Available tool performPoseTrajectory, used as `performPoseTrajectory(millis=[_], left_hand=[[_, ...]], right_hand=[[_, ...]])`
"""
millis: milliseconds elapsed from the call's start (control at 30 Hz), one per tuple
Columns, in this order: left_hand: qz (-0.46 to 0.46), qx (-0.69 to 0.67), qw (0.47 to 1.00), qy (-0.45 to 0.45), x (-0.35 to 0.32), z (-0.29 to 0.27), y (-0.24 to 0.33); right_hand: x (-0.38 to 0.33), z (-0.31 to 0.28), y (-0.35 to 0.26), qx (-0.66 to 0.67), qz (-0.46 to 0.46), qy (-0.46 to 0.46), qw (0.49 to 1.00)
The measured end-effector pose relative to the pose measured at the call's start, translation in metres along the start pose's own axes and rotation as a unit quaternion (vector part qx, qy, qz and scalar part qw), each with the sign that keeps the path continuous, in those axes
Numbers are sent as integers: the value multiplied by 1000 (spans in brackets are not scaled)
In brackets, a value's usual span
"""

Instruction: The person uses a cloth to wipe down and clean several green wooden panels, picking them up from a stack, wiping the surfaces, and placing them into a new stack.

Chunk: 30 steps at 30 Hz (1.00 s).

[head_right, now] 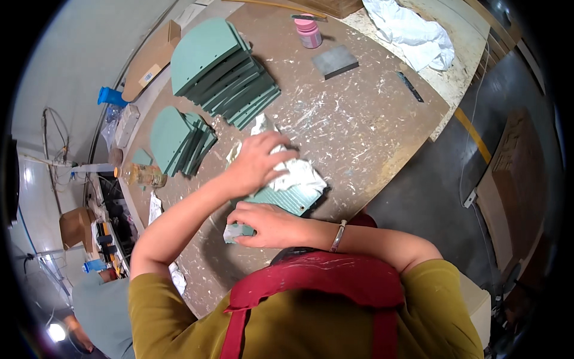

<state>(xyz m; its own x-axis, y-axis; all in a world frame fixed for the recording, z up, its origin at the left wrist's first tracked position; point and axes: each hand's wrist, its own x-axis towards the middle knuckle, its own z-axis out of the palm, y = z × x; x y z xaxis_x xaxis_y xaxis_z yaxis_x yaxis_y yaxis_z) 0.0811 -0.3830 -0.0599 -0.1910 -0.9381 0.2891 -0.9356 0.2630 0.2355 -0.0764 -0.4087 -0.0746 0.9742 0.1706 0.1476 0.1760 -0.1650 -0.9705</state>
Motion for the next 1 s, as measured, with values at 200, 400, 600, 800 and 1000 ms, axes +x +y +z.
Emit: performPoseTrajectory(millis=[200,400,600,800,1000], left_hand=[[-311,-52,949,17,-22,-8,-60],[-156,-17,987,39,-33,-6,-5],[-460,-72,865,187,-94,-9,-60],[-463,-126,845,236,-110,-12,-1],[-519,-192,771,314,-123,35,-4]], right_hand=[[1,0,-14,17,11,-7,1000],[0,-3,-5,26,7,7,1000],[7,0,-4,11,-21,-21,1000],[-4,-30,-6,276,9,122,953],[-5,-40,7,334,66,157,927]])
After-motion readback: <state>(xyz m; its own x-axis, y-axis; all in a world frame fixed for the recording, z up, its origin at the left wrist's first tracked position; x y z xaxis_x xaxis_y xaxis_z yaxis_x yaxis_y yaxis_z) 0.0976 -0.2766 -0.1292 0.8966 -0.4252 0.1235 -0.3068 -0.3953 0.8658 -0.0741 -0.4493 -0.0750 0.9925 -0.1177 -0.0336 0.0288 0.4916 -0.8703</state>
